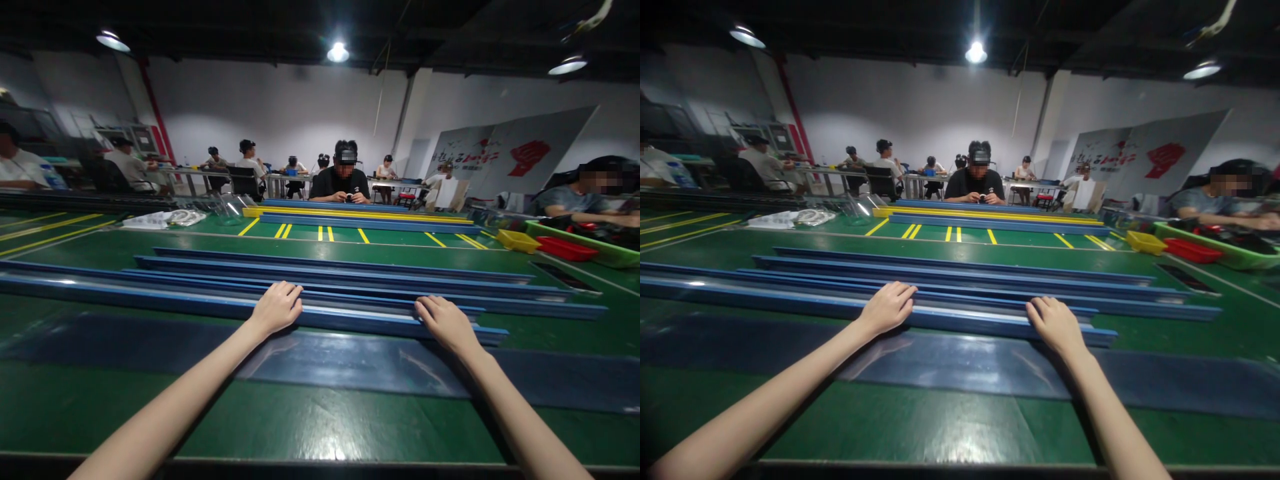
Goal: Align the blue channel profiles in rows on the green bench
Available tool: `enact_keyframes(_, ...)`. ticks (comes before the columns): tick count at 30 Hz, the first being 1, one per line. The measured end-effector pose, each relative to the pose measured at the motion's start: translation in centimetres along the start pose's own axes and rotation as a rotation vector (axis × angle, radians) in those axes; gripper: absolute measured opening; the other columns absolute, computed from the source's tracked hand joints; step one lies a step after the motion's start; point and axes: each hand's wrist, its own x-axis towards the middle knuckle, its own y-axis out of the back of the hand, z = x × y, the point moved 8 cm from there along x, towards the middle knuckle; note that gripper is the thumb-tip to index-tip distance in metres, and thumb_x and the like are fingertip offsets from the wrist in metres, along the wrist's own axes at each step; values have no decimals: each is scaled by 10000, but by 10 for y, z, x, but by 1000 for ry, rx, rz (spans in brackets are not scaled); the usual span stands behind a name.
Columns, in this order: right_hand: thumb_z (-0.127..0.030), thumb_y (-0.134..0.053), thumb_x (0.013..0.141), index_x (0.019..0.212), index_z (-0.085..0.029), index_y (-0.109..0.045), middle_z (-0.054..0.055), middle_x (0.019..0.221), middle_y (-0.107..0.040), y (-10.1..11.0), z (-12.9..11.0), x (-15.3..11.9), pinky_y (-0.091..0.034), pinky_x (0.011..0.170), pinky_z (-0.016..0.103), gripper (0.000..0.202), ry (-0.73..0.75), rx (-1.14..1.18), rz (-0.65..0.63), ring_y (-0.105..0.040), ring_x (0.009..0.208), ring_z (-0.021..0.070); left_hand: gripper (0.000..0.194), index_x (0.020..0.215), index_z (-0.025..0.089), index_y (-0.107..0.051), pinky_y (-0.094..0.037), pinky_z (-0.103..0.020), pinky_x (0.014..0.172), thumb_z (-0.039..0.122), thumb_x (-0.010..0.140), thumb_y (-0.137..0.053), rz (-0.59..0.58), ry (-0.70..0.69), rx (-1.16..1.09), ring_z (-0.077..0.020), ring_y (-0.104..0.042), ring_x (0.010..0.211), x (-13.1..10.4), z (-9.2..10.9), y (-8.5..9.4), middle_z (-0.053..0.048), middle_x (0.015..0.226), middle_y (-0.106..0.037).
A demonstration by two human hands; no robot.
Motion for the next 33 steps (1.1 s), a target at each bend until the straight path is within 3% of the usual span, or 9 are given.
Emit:
enact_keyframes(6,-377,-205,895,879,-185,-590,53,811,-611,4,-13,1,-345,717,266,430,1,-24,-28,-536,797,172,311,972,106,-596,-434,-331,716,216,814,-352,36,-27,52,-207,-554,806,-3,-3,2,-100,864,-637)
enact_keyframes(13,-398,-234,890,964,-185,-582,69,909,-618,5,-27,4,-347,753,263,415,60,-1,-62,-539,851,170,334,979,129,-601,-445,-319,718,228,826,-321,18,-48,99,-200,-565,820,-13,-23,5,-86,908,-645)
enact_keyframes(20,-396,-208,896,953,-176,-571,76,911,-608,1,-19,5,-339,777,263,428,50,4,-59,-526,889,172,365,977,150,-609,-459,-313,720,244,829,-289,14,-49,97,-189,-573,813,-20,-41,7,-79,909,-652)
enact_keyframes(33,-382,-222,899,938,-164,-570,76,894,-606,-6,-33,22,-331,767,262,412,77,-16,-103,-532,857,167,380,954,174,-635,-476,-305,726,226,797,-293,15,-10,143,-185,-589,830,-16,-61,-1,-57,925,-665)
